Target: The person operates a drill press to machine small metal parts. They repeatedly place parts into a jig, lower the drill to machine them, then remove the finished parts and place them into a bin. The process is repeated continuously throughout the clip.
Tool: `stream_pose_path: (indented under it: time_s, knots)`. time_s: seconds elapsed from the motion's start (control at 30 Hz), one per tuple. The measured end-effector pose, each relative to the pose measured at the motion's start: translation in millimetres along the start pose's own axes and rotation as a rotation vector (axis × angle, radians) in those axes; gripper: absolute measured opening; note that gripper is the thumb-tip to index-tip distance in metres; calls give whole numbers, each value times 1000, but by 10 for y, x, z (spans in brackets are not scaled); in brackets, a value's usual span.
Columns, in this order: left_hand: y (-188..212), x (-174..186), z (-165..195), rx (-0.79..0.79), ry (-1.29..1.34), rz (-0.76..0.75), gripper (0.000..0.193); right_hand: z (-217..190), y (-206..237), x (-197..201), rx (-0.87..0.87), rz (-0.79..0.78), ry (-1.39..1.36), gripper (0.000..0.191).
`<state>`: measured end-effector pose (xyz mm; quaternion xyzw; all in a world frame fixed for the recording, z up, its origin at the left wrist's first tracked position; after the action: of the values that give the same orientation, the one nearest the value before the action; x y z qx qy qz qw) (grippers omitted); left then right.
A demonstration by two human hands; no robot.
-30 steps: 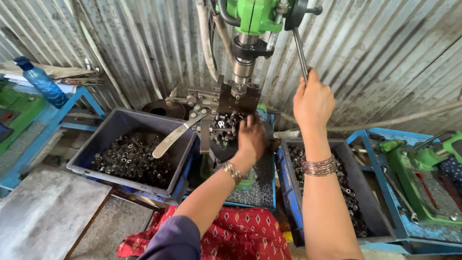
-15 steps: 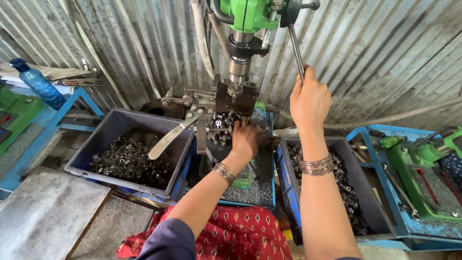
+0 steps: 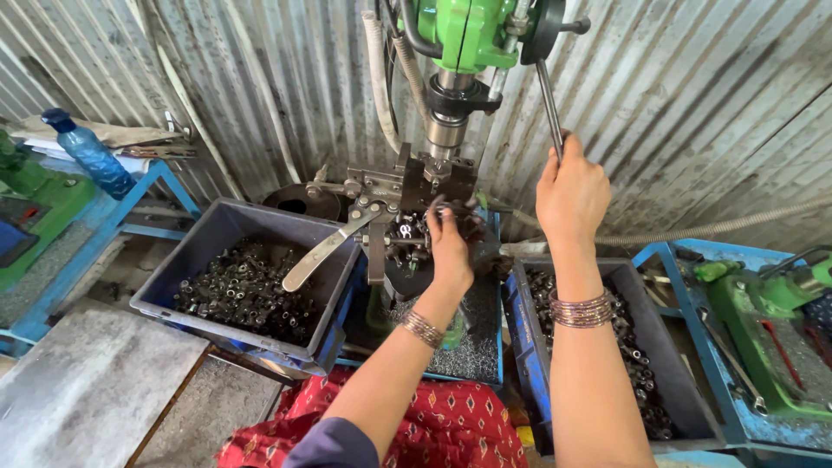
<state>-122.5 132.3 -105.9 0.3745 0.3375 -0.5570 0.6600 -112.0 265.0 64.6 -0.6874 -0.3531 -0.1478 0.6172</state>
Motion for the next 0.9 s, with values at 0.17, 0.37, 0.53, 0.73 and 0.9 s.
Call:
stream_pose_path:
  time_s: [0.17, 0.37, 0.53, 0.73, 0.9]
  knots:
    - [-122, -2, 30, -260, 43, 213, 56, 21, 94, 10, 21, 23, -11, 19]
    - [-311, 25, 224, -341, -138, 229, 61, 33, 77, -17, 5, 7, 6, 19]
    - [73, 58, -67, 253, 5, 142, 46, 61, 151, 9, 21, 29, 1, 20]
    - [1091, 348, 1161, -652, -1168, -25, 40, 75, 151, -15, 0, 17, 1, 18]
    - [748, 527, 2206, -1132, -1939, 487, 48, 21, 89, -41, 9, 40, -4, 16]
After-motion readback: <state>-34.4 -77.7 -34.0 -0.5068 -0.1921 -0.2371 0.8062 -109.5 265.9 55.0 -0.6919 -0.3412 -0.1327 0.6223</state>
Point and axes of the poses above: each hand's wrist, its own y-axis away from the middle knuckle, its own x-axis out of the back of the hand, z = x × y, the point moved 4 cm from there along -y, towards the middle knuckle, and after that the axes turned 6 degrees about x, right-handed, at the moved point
